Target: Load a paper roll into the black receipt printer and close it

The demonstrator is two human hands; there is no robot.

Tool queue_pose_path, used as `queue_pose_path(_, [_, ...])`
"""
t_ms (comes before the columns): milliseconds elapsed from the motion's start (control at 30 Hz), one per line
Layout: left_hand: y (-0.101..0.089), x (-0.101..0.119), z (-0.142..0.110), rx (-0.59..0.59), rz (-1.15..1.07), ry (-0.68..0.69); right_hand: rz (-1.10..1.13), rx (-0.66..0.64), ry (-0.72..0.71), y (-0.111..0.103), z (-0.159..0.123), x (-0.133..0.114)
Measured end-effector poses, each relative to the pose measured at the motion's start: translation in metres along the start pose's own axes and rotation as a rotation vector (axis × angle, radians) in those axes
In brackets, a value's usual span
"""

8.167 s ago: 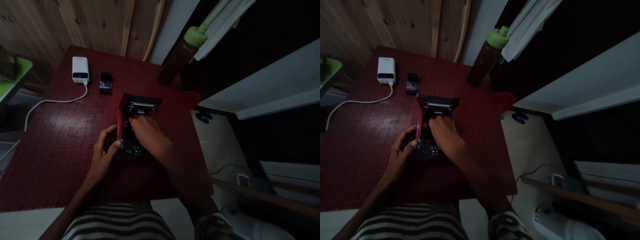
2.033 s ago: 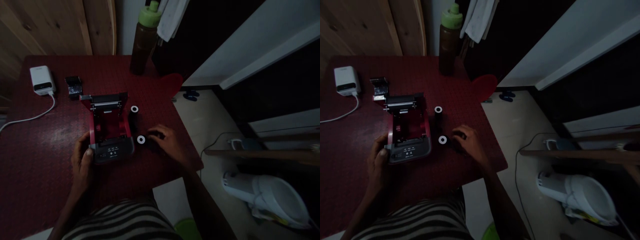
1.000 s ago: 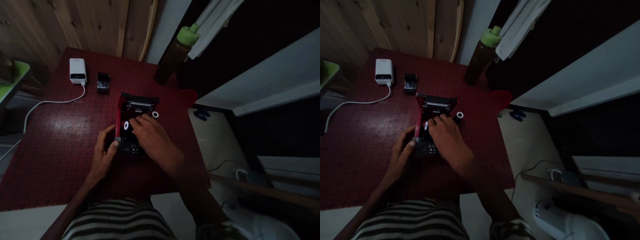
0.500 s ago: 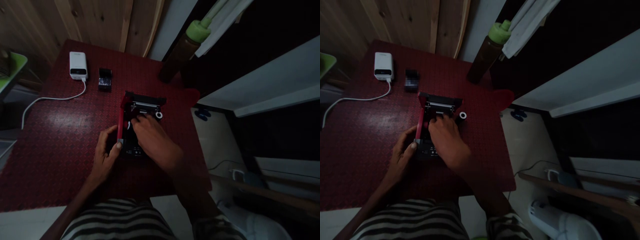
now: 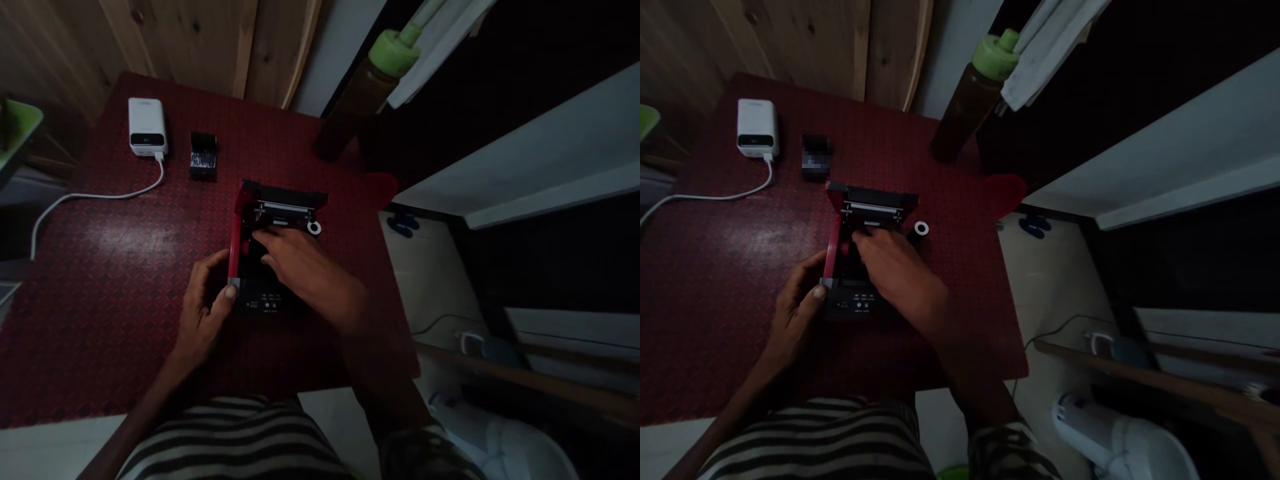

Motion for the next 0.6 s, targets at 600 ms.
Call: queue_pose_path(600, [0.000, -0.002, 0.002, 0.002, 0.025, 0.028, 0.191, 0.093, -0.372, 0.006, -0.011, 0.018])
Point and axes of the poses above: each hand's wrist, its own z-axis towards the middle knuckle, its own y-axis out of the palm, x = y × z, the point moved 5 cm from there along z, towards the middle knuckle, and after that the axes turned 1 degree about y, right-handed, at the moved point
